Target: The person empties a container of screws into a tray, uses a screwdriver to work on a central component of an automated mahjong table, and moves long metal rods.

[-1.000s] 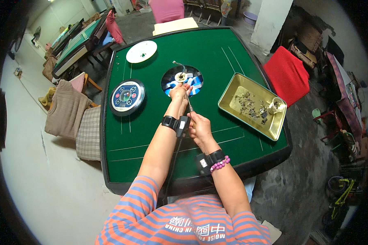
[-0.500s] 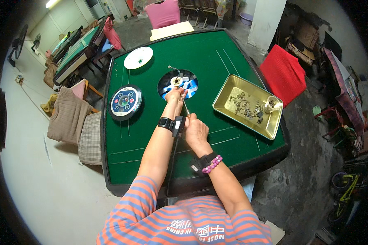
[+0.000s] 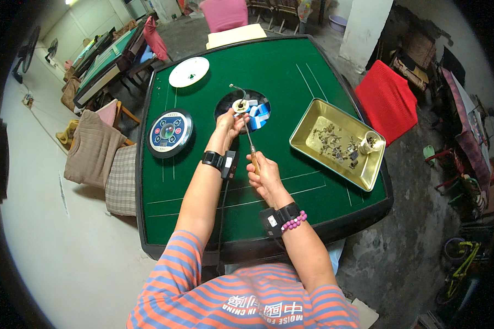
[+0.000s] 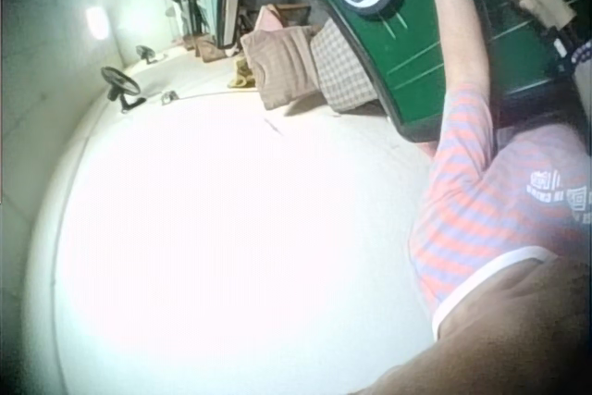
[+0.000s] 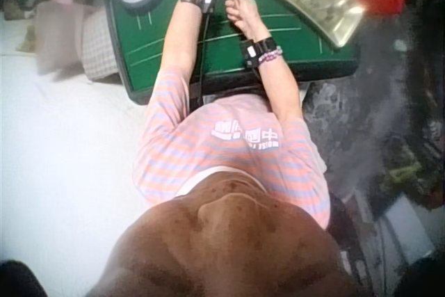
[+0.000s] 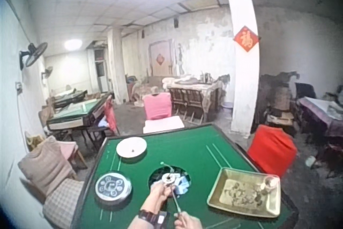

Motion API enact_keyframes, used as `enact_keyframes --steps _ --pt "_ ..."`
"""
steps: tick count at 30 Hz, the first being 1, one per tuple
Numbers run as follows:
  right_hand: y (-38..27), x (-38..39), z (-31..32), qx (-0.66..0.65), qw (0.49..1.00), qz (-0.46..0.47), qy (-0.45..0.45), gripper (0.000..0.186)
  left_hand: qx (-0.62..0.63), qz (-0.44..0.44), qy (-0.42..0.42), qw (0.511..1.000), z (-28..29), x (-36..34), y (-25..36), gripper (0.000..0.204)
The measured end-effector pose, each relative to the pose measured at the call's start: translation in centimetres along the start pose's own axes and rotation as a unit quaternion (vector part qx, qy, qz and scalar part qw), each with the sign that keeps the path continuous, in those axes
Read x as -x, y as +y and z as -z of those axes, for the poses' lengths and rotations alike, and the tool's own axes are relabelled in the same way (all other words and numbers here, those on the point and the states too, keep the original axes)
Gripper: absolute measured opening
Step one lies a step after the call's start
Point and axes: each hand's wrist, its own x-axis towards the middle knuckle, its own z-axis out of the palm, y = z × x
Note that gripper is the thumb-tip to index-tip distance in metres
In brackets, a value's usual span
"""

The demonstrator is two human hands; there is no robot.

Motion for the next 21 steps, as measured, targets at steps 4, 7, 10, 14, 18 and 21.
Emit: enact_keyframes --steps 4,7,10,14,18,21 --pt "-0.9 0.0 0.7 0.097 0.994 0.035 0.020 0.031 -0.077 0.011 -0.002 0.997 -0.9 0.1 1.3 0.033" --pt "-0.1 -0.5 -0.6 0.481 0.793 0.344 0.148 0.027 -0.138 0.010 -0.040 0.990 -0.5 0.1 2.1 0.030" --pt "-0.4 0.7 -1.2 0.608 0.692 0.333 0.204 0.022 -0.137 0.013 -0.080 0.987 -0.3 0.6 2.2 0.030" --pt "0.4 0.1 -1.7 0.607 0.692 0.330 0.208 0.017 -0.167 -0.005 -0.076 0.983 -0.2 1.0 2.2 0.030" --pt "0.7 -0.8 -0.8 0.396 0.868 0.254 0.159 0.023 -0.175 -0.012 -0.072 0.982 -0.3 1.0 2.0 0.029" --pt "-1.1 0.0 -0.6 0.055 0.997 0.027 0.046 0.026 -0.173 -0.017 -0.069 0.982 -0.1 1.3 1.8 0.028"
